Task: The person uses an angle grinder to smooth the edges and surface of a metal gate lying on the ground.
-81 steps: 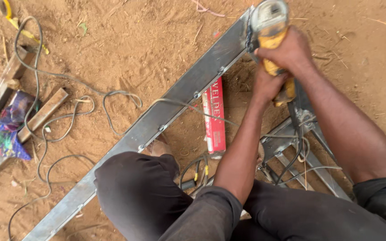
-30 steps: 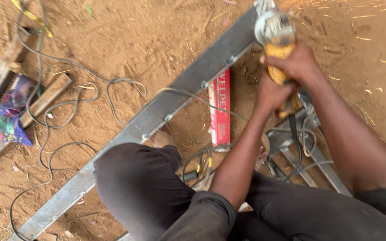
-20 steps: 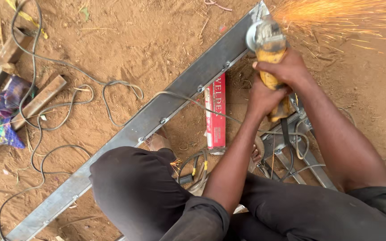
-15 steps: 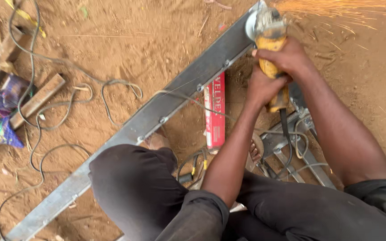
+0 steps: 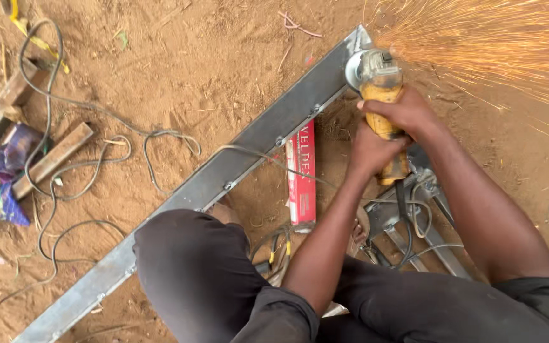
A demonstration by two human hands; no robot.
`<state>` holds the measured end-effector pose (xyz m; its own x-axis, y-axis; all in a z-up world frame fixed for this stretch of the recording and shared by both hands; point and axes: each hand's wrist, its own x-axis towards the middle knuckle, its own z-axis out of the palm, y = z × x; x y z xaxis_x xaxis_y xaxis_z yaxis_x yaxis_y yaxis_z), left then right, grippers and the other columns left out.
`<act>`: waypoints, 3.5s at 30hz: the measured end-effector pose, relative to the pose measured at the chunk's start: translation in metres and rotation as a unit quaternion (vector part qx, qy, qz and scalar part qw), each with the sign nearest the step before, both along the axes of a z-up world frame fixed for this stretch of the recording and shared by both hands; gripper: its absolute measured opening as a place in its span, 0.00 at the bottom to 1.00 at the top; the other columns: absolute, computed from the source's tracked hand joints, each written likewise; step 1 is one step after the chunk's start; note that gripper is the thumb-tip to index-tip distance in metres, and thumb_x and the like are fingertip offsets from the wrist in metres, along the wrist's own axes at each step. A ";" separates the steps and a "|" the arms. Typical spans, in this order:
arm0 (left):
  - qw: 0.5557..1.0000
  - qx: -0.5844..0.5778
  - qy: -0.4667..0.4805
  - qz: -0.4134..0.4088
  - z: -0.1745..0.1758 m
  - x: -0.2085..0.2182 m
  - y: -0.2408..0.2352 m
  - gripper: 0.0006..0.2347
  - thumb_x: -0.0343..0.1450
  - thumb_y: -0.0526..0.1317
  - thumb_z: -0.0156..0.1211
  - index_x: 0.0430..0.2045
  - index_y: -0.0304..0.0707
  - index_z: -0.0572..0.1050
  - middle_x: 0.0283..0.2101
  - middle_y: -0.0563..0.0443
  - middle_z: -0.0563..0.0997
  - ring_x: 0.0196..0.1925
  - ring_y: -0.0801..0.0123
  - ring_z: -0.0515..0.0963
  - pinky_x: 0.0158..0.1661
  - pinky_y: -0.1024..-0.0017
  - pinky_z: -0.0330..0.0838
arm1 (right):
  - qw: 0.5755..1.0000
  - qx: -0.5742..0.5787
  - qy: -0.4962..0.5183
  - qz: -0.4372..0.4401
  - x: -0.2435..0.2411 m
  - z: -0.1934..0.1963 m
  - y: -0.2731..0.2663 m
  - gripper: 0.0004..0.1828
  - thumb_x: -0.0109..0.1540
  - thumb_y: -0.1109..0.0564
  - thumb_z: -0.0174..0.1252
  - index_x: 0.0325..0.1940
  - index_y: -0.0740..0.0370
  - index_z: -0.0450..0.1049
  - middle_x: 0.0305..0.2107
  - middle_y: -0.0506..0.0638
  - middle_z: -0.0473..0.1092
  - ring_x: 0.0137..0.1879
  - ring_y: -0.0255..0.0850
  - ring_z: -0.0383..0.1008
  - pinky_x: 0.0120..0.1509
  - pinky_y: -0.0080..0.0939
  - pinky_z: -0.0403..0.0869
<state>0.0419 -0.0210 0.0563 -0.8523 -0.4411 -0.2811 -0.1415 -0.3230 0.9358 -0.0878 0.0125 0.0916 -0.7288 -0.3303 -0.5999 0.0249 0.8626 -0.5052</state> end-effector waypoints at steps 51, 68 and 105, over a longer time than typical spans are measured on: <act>0.993 0.107 -0.041 0.001 -0.038 -0.030 0.023 0.30 0.58 0.32 0.74 0.53 0.33 0.67 0.46 0.44 0.82 0.46 0.59 0.85 0.46 0.62 0.83 | 0.989 0.048 0.112 0.086 -0.014 -0.011 0.005 0.41 0.47 0.38 0.76 0.57 0.62 0.74 0.48 0.58 0.76 0.52 0.48 0.79 0.59 0.49 0.76; 0.990 0.140 0.021 -0.012 -0.081 -0.023 0.029 0.22 0.62 0.31 0.72 0.52 0.29 0.74 0.48 0.43 0.84 0.48 0.57 0.85 0.48 0.60 0.82 | 0.977 0.117 0.155 0.082 0.000 -0.016 -0.010 0.44 0.49 0.40 0.80 0.57 0.68 0.69 0.48 0.62 0.75 0.52 0.53 0.77 0.57 0.53 0.76; 0.980 0.186 0.060 -0.031 -0.093 -0.034 0.021 0.23 0.61 0.31 0.72 0.52 0.29 0.74 0.48 0.45 0.84 0.48 0.60 0.85 0.49 0.61 0.81 | 0.977 0.129 0.162 0.048 0.000 -0.009 -0.019 0.46 0.49 0.37 0.79 0.58 0.68 0.69 0.47 0.60 0.74 0.49 0.52 0.79 0.54 0.53 0.77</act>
